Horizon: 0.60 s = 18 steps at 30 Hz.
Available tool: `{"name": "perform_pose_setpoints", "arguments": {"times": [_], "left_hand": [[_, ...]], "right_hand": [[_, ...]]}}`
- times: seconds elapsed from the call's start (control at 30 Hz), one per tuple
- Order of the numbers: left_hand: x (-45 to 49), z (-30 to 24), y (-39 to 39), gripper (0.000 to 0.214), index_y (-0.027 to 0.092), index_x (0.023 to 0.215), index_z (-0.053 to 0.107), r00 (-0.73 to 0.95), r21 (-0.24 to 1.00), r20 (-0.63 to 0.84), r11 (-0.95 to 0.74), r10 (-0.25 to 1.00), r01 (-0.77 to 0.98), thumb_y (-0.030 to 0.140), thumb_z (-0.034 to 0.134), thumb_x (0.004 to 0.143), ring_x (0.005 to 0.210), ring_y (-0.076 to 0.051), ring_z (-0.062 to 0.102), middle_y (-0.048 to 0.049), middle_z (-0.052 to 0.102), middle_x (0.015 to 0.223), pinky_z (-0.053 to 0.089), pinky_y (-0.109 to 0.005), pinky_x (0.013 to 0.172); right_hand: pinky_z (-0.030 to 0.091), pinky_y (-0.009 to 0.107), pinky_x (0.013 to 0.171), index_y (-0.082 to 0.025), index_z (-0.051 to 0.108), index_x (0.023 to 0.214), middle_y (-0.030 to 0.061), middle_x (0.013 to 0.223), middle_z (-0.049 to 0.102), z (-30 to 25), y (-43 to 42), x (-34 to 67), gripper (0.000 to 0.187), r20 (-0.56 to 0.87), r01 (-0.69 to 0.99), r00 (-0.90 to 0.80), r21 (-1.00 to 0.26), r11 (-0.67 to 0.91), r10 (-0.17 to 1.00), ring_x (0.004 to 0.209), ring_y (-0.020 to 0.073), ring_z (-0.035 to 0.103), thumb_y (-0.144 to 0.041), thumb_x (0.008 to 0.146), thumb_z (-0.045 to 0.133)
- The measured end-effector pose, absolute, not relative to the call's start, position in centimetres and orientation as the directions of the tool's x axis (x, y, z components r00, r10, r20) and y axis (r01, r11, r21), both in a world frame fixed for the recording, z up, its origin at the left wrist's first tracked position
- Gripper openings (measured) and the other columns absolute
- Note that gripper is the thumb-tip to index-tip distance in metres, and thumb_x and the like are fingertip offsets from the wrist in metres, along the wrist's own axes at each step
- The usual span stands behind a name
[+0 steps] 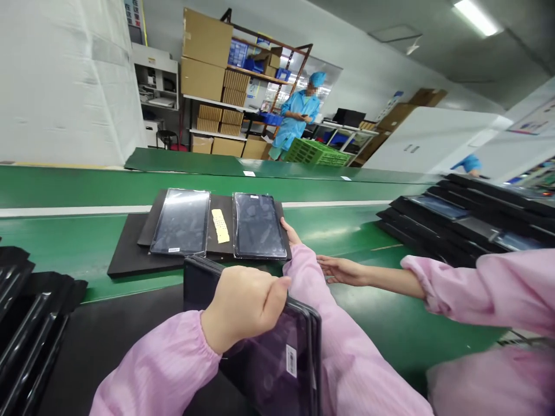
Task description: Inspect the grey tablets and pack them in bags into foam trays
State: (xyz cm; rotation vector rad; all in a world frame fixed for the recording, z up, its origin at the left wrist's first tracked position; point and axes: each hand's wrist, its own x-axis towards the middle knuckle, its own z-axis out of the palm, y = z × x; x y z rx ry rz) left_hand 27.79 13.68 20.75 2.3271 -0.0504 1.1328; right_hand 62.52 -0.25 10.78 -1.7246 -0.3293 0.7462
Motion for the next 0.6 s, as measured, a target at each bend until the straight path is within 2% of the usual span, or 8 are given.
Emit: {"name": "perform_pose_setpoints", "arguments": {"times": [0.07,0.13,0.2,0.27,0.4,0.6], "left_hand": [[27.9,20.7,13.7,0.06,0.016,0.056,0.059,0.633,0.456,0.749,-0.846,0.197,-0.276,0.029,0.026,0.105,0.048,-0.012,0.061,-0.0003,0.062,0.052,0.032,-0.027,0.05],[27.9,20.7,13.7,0.059,0.016,0.055,0.057,0.61,0.457,0.766,-0.84,0.203,-0.294,0.029,0.028,0.105,0.047,-0.012,0.059,0.0008,0.061,0.051,0.031,-0.027,0.049],[28.0,20.6,13.8,0.058,0.016,0.054,0.056,0.584,0.455,0.785,-0.833,0.208,-0.315,0.029,0.029,0.104,0.044,-0.011,0.055,0.002,0.059,0.05,0.03,-0.028,0.047],[28.1,20.6,13.8,0.057,0.016,0.053,0.055,0.565,0.454,0.797,-0.828,0.212,-0.33,0.029,0.031,0.103,0.042,-0.01,0.053,0.0027,0.058,0.049,0.029,-0.029,0.046],[28.2,20.8,13.9,0.057,0.016,0.051,0.053,0.532,0.442,0.817,-0.835,0.224,-0.327,0.028,0.033,0.103,0.04,-0.009,0.048,0.0025,0.056,0.047,0.028,-0.029,0.043],[28.2,21.1,13.9,0.055,0.017,0.049,0.05,0.513,0.437,0.827,-0.837,0.23,-0.329,0.025,0.036,0.101,0.038,-0.009,0.043,0.0025,0.053,0.044,0.025,-0.029,0.043]], "right_hand": [[0.048,0.028,0.049,-0.018,0.07,0.079,0.0095,0.066,0.069,10.8,-4.0,63.8,0.027,-0.41,-0.147,0.699,-0.884,-0.444,0.585,0.053,0.0183,0.064,-0.04,0.091,0.06],[0.044,0.027,0.042,-0.021,0.069,0.075,0.0072,0.061,0.067,10.3,-6.5,64.8,0.017,-0.437,-0.092,0.674,-0.85,-0.519,0.595,0.05,0.019,0.061,-0.037,0.076,0.075],[0.041,0.028,0.039,-0.024,0.068,0.072,0.0043,0.056,0.063,9.5,-7.5,65.2,0.025,-0.402,-0.016,0.677,-0.845,-0.534,0.616,0.047,0.0197,0.057,-0.036,0.06,0.086],[0.039,0.031,0.037,-0.027,0.069,0.072,0.0036,0.055,0.061,9.0,-7.6,65.3,0.033,-0.322,0.068,0.698,-0.859,-0.508,0.639,0.045,0.0206,0.055,-0.044,0.053,0.09],[0.037,0.034,0.038,-0.031,0.069,0.077,0.0032,0.056,0.056,10.2,-6.0,65.0,0.041,-0.111,0.247,0.721,-0.881,-0.403,0.684,0.044,0.0195,0.05,-0.065,0.059,0.082],[0.041,0.031,0.05,-0.023,0.065,0.087,-0.0021,0.06,0.052,15.7,0.8,64.1,0.049,0.136,0.508,0.59,-0.829,-0.235,0.796,0.049,0.0137,0.049,-0.068,0.071,0.074]]}}
